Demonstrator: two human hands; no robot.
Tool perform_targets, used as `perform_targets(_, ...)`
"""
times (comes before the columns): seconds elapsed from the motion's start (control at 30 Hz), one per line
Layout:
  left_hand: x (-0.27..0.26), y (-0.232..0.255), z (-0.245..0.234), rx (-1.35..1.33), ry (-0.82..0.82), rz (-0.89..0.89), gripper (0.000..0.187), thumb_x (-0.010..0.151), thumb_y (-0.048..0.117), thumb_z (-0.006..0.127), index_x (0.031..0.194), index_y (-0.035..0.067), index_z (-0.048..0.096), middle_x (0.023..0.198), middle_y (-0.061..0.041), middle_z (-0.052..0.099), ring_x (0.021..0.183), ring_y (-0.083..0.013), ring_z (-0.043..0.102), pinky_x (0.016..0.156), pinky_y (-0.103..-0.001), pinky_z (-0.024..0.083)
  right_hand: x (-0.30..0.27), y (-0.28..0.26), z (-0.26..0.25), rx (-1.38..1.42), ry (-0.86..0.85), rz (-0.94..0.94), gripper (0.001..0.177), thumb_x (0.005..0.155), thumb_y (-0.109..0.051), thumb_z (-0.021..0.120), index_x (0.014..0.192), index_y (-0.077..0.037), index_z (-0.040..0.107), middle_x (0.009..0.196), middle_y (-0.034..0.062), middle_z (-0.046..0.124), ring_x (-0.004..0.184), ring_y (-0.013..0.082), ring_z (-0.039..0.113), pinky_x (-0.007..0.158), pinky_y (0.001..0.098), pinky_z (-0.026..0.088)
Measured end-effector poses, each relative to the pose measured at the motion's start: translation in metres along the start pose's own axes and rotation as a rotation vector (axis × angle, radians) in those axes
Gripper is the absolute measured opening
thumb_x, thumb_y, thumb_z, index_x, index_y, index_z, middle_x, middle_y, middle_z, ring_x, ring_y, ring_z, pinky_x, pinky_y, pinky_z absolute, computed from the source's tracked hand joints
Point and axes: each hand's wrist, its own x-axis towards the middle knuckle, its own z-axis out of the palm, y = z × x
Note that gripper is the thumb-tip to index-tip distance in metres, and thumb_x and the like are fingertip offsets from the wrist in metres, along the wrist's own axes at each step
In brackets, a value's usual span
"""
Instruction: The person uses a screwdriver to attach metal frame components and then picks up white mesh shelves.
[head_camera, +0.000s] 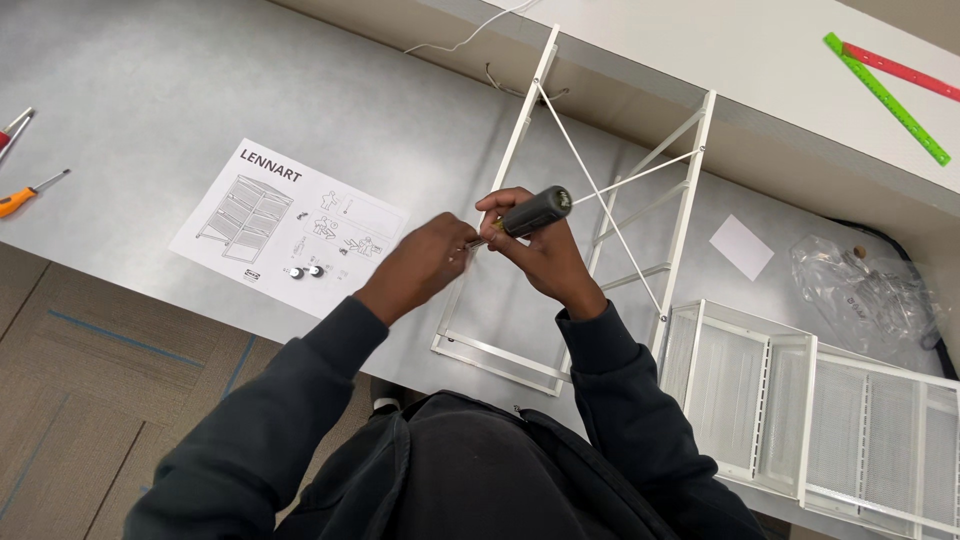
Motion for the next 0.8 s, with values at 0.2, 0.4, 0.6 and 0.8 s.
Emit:
perform_targets(0.2, -0.064, -0.093, 0.003, -0.243, 0.306, -0.272, 0.023, 0.109, 0.006, 0.081, 0.132, 0.006, 0.083, 0.112, -0.019, 0.076, 0.104, -0.0334, 0.083, 0.099, -0.044, 0.07, -0.027, 0.001, 0.004, 0.142, 0.178, 0.016, 0.033, 0.117, -0.018, 0.078, 0.138, 0.006, 0.07, 0.108, 0.0162, 0.078, 0.091, 0.0185, 0.081, 0.091, 0.0427, 0.076)
perform_targets(0.4, -0.14, -0.279, 0.11, -0.487, 0.44, -0.777, 0.02, 0.102, 0.005, 0.088, 0.12, 0.013, 0.086, 0.104, -0.011, 0.087, 0.084, -0.0199, 0.085, 0.083, -0.039, 0.071, -0.077, -0.006, 0.008, 0.22, 0.32, 0.117, 0.035, 0.115, -0.02, 0.078, 0.132, 0.008, 0.069, 0.107, 0.0204, 0.078, 0.085, 0.0181, 0.077, 0.083, 0.0437, 0.077)
perform_targets(0.6, -0.169, -0.342, 0.147, -0.38, 0.521, -0.891, 0.016, 0.098, -0.001, 0.085, 0.109, 0.009, 0.086, 0.091, -0.01, 0.082, 0.075, -0.0226, 0.082, 0.07, -0.041, 0.068, -0.118, -0.008, 0.0, 0.164, 0.4, 0.185, 0.033, 0.114, -0.018, 0.079, 0.13, 0.01, 0.069, 0.104, 0.0241, 0.077, 0.082, 0.0182, 0.073, 0.08, 0.0454, 0.077)
perform_targets(0.8, -0.16, -0.367, 0.148, -0.429, 0.644, -0.93, 0.016, 0.098, -0.002, 0.085, 0.109, 0.009, 0.084, 0.087, -0.009, 0.082, 0.073, -0.0182, 0.081, 0.072, -0.035, 0.065, -0.153, -0.005, -0.001, 0.164, 0.553, 0.24, 0.031, 0.115, -0.016, 0.078, 0.131, 0.007, 0.066, 0.106, 0.0224, 0.078, 0.081, 0.0159, 0.072, 0.079, 0.043, 0.078)
